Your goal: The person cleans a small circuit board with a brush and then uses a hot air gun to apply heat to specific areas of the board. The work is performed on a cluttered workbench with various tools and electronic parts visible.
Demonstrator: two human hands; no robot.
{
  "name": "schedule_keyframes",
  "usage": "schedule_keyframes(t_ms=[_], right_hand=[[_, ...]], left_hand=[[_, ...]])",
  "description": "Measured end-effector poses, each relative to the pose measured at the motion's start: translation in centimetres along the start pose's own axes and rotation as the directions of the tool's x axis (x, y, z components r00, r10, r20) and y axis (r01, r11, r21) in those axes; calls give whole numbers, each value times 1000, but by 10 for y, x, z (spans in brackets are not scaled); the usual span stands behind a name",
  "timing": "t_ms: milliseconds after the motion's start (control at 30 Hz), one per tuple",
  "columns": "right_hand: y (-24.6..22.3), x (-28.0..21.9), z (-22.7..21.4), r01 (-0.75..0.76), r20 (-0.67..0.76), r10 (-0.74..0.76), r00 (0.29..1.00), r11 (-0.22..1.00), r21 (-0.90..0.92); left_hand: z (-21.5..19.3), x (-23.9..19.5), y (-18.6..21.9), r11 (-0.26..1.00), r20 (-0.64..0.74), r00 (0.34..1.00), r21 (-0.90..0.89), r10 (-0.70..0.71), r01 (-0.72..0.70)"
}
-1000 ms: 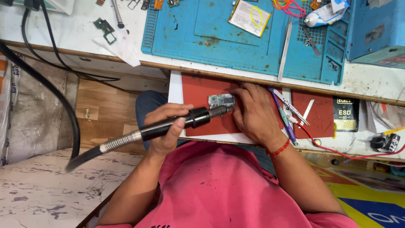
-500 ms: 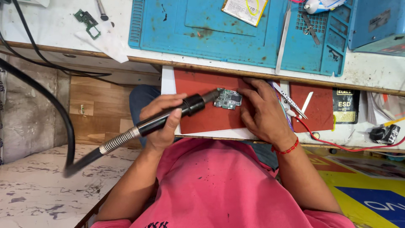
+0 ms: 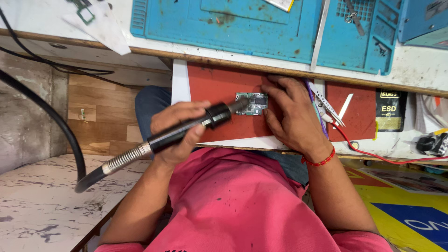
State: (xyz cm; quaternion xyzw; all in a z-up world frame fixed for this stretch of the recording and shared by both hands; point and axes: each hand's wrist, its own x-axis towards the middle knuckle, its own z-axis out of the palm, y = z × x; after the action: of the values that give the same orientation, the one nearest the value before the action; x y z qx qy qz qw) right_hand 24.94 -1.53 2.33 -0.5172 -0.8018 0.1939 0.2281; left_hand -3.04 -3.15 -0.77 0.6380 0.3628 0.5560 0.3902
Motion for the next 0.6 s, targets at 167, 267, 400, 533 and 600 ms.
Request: schedule_keyframes(t_ms=[167, 267, 400, 533, 600], right_hand=[[3, -3, 4, -8, 15, 8, 1000, 1000, -11], [3, -6, 5, 0, 17, 0, 1000, 999, -33], [0, -8, 7, -14, 15, 14, 1000, 999, -42], [-3, -9, 9, -1, -18, 0, 1000, 998, -58], [-3, -10, 10, 0, -31, -2, 1000, 998, -68]], left_hand=[[-3, -7, -3, 999, -32, 999, 35, 1, 0], [-4, -9, -6, 997, 19, 999, 72, 27, -28], [-2, -9, -7, 998, 17, 999, 38, 51, -52], [0, -10, -3, 999, -37, 999, 36, 30, -28], [-1, -7, -2, 999, 23, 999, 28, 43, -44]])
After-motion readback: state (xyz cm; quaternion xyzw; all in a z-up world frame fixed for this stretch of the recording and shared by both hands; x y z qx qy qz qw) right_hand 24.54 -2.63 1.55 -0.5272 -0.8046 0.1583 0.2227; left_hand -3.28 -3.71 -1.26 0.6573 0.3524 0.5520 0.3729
